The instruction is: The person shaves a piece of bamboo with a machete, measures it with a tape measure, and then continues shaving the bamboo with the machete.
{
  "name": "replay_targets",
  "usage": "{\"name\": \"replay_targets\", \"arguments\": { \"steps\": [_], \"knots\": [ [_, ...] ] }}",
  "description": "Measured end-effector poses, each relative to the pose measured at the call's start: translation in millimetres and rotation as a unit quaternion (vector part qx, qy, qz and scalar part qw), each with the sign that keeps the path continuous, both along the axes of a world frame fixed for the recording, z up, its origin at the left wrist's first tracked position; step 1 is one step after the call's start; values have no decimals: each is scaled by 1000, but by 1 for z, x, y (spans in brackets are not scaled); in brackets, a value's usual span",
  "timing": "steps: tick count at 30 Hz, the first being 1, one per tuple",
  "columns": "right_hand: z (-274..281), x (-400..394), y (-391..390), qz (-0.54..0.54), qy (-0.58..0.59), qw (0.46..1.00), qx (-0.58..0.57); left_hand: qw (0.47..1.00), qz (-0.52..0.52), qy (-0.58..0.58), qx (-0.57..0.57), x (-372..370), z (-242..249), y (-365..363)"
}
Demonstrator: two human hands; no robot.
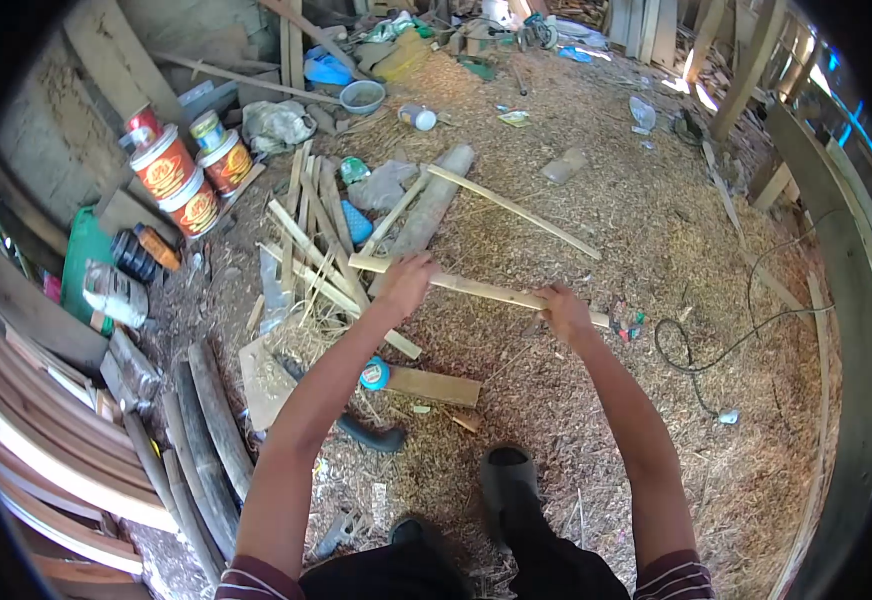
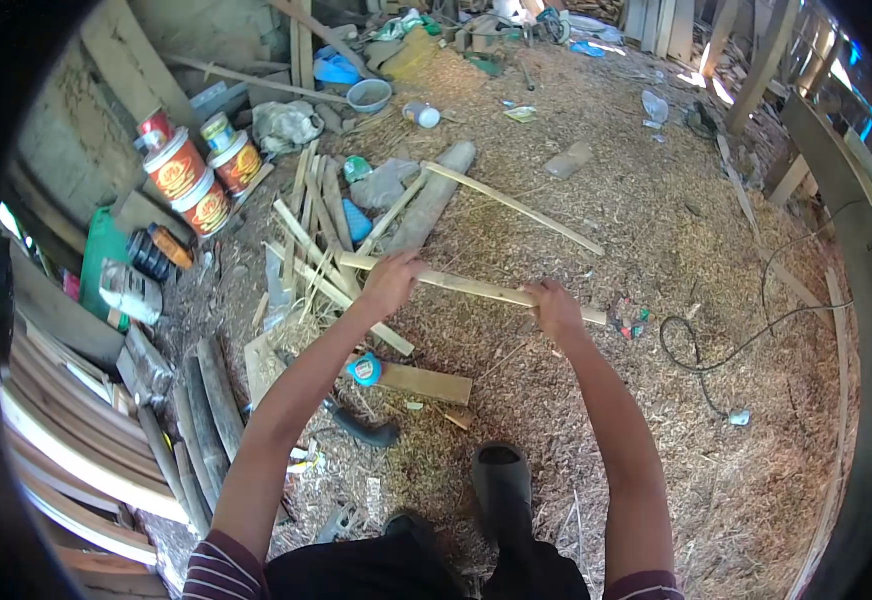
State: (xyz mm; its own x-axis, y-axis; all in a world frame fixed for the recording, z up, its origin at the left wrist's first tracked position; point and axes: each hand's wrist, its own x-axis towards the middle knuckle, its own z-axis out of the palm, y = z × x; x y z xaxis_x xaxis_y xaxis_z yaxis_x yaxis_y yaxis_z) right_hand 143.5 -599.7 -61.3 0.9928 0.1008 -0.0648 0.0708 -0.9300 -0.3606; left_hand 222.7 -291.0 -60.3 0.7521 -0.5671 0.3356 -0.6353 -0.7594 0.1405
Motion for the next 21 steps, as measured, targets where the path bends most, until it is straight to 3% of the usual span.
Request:
{"name": "replay_targets", "arguments": {
  "steps": [3, 8, 13, 15, 21],
  "knots": [
    [-19, 19, -28, -21, -45, 999, 15, 997, -20, 71, 34, 39, 13, -38],
    [-47, 66, -48, -59, -139, 986, -69, 999, -26, 37, 6, 102, -13, -75],
    [-71, 117, -60, -91, -131, 985, -66, 996, -39, 81, -3, 166, -41, -95],
    [-83, 138, -65, -85, -139, 985, -56, 998, -46, 28, -16, 185, -50, -98],
    [-108, 173, -70, -122, -75, 988, -55, 997, -68, 29, -1, 224, -62, -110]
  ]
}}
